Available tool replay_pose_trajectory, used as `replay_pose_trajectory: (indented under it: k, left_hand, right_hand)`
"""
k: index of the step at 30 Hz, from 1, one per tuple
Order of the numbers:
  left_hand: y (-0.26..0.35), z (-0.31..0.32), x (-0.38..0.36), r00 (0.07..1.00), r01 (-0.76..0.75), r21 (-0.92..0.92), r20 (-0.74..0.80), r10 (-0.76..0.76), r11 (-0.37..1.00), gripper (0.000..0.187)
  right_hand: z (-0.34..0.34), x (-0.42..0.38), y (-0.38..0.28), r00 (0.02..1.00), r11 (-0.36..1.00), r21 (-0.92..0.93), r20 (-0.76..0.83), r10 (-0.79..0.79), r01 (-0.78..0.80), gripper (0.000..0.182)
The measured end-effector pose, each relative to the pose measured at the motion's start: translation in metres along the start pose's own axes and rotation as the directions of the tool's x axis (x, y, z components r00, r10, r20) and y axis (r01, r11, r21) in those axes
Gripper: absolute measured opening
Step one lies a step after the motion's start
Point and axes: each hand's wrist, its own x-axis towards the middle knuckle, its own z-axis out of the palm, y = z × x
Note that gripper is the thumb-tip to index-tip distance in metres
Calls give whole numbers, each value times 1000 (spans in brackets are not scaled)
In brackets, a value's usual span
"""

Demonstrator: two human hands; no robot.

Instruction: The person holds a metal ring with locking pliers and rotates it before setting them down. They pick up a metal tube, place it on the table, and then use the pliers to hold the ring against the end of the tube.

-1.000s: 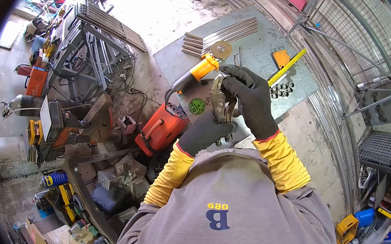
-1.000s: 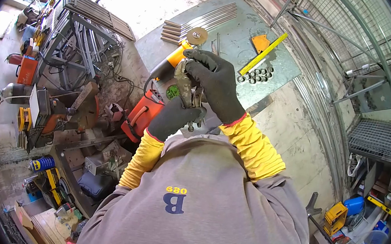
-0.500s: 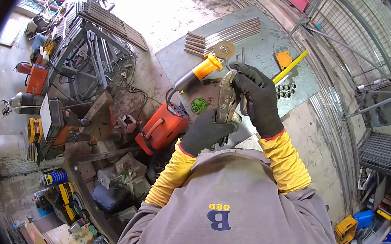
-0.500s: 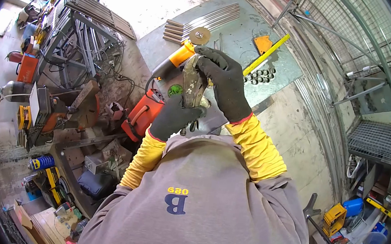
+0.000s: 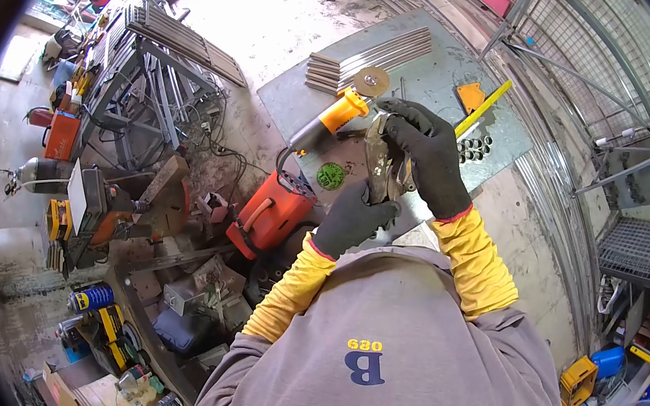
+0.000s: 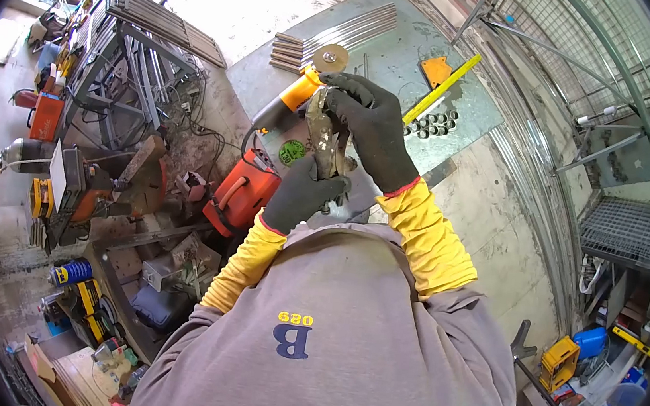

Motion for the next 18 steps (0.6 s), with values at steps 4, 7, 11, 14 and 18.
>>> replay_pose_trajectory:
  k: [4, 7, 11, 14, 18]
  left_hand:
    - [2, -1, 3, 998, 57, 24, -19, -57, 998, 26]
    - [14, -1, 2, 996, 75, 20, -41, -74, 997, 24]
    - [-4, -7, 4, 995, 97, -29, 22, -97, 995, 28]
    - [-3, -5, -7, 987, 119, -543, 153, -41, 831, 28]
    - [-19, -25, -11, 973, 163, -454, 220, -67, 876, 47]
  right_hand:
    - [-5, 1, 9, 998, 997, 29, -14, -65, 65, 33]
    - [-6, 3, 13, 992, 992, -10, -13, -124, 124, 33]
    - [1, 2, 4, 999, 999, 14, 6, -36, 36, 35]
    - [9, 1, -1, 995, 1000, 27, 98, -14, 11, 35]
    - [6, 7, -14, 992, 1000, -13, 123, -22, 24, 34]
